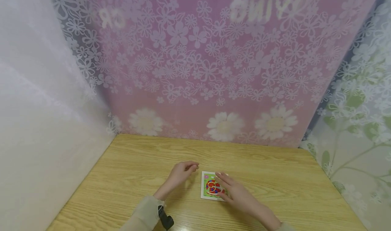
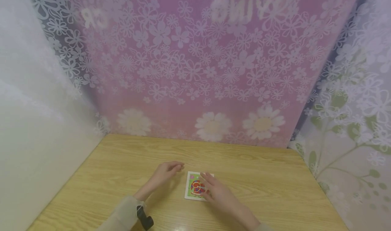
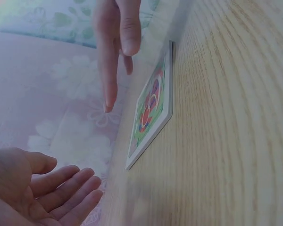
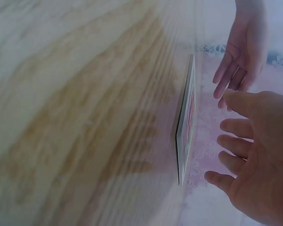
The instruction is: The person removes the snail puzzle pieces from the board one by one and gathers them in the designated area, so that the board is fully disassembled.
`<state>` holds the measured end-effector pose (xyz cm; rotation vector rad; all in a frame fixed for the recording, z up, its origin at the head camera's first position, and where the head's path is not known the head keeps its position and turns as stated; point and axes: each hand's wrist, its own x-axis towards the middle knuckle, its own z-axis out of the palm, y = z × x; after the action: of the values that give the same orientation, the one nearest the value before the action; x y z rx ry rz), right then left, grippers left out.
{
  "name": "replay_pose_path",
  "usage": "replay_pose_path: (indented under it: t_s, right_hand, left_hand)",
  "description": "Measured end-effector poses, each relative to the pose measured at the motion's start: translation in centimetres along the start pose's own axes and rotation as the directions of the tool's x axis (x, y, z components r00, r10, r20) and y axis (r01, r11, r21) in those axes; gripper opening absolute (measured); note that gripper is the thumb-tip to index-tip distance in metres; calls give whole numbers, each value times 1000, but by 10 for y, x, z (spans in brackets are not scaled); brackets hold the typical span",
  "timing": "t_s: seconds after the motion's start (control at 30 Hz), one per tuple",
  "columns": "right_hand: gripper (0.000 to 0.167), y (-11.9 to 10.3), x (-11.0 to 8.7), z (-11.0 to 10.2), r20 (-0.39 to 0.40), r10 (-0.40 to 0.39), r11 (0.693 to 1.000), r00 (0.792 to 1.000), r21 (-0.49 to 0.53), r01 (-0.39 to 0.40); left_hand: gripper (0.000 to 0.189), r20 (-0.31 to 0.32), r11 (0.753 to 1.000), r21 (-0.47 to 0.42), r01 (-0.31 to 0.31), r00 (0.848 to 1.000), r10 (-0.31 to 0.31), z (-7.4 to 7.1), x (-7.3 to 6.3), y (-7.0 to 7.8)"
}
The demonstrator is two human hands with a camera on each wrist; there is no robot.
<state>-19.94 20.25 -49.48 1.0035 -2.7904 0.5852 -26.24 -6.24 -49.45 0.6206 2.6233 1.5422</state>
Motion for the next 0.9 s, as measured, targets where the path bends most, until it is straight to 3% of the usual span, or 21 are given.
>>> replay_pose_path:
  t_s: [0.37, 0.9]
  right_hand:
    - [62, -3, -3, 3, 181, -51, 997, 982, -44, 60]
    - [63, -2, -5, 6, 200, -68, 995, 977, -56, 81]
  left_hand:
    - [31, 13, 1000, -13, -16, 1000, 16, 4, 8, -3]
    - [30, 44, 999, 35, -9, 999, 7, 6, 14, -4]
